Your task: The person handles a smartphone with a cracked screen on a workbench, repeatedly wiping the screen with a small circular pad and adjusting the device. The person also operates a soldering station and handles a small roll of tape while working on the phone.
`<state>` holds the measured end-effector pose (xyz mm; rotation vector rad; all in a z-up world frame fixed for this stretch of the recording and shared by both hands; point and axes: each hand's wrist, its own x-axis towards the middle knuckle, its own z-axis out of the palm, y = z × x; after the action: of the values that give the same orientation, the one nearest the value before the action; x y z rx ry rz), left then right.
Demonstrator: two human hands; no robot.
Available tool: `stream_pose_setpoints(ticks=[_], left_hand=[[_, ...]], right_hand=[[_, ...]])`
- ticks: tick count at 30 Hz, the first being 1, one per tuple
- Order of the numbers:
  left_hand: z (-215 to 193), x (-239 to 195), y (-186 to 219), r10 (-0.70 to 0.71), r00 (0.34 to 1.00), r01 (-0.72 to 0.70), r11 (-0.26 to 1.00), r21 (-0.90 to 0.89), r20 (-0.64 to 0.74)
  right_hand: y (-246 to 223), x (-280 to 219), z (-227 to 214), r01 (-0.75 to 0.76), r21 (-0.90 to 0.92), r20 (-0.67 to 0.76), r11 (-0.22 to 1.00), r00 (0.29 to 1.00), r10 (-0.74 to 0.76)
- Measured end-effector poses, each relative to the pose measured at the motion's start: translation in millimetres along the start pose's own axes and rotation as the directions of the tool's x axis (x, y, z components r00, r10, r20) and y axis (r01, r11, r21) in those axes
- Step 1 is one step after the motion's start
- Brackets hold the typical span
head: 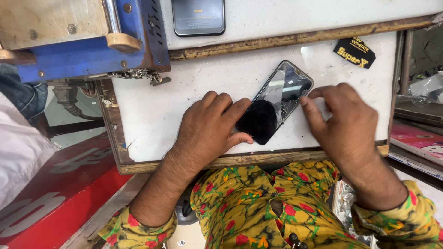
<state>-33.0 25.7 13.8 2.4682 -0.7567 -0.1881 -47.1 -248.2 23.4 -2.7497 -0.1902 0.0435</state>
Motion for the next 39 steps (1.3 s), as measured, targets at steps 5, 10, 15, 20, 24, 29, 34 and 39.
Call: stream_pose_setpoints(ticks=[5,10,15,20,24,29,34,39], left_hand=[[1.6,-0.3,-2.6,-0.009,1.000,0.009,1.000,-0.006,0.007],[1.6,2.3,-3.4,0.002,1.000,-0.002,1.000,0.005,0.012],[0.2,3.6,-2.9,-0.001,1.000,0.000,1.000,0.021,0.030],[3.0,6.8,-3.0,0.027,0.999,-0.028,0.999,0.032,0.030],[6.6,5.7,-5.5,0.046,0.999,-0.046,0.999,0.026,0.002],[10.2,5.0,-10.7,0.060,0.998,-0.061,0.998,0.033,0.014],[11.3,4.2,-11.7,0.063,0.998,-0.062,0.998,0.025,-0.003],[10.1,4.9,-11.1,0.083,0.996,-0.082,0.996,0.025,-0.041]], right_hand=[[10.6,8.7,-9.6,-0.048,-0.177,0.071,0.983,0.996,0.062],[17.2,19.1,-4.2,0.011,-0.052,0.188,0.999,0.982,-0.001],[21.4,25.6,-8.6,-0.005,0.006,0.269,1.000,0.963,0.004],[25.5,33.7,-17.3,0.059,-0.001,0.377,0.998,0.925,-0.054],[25.5,40.0,-20.2,0.121,0.009,0.420,0.993,0.900,-0.114],[24.5,40.3,-17.4,0.128,-0.061,0.423,0.990,0.901,-0.090],[29.6,42.1,-20.5,0.146,0.020,0.437,0.989,0.889,-0.140],[32.5,50.8,-22.9,0.153,0.009,0.522,0.988,0.842,-0.135]])
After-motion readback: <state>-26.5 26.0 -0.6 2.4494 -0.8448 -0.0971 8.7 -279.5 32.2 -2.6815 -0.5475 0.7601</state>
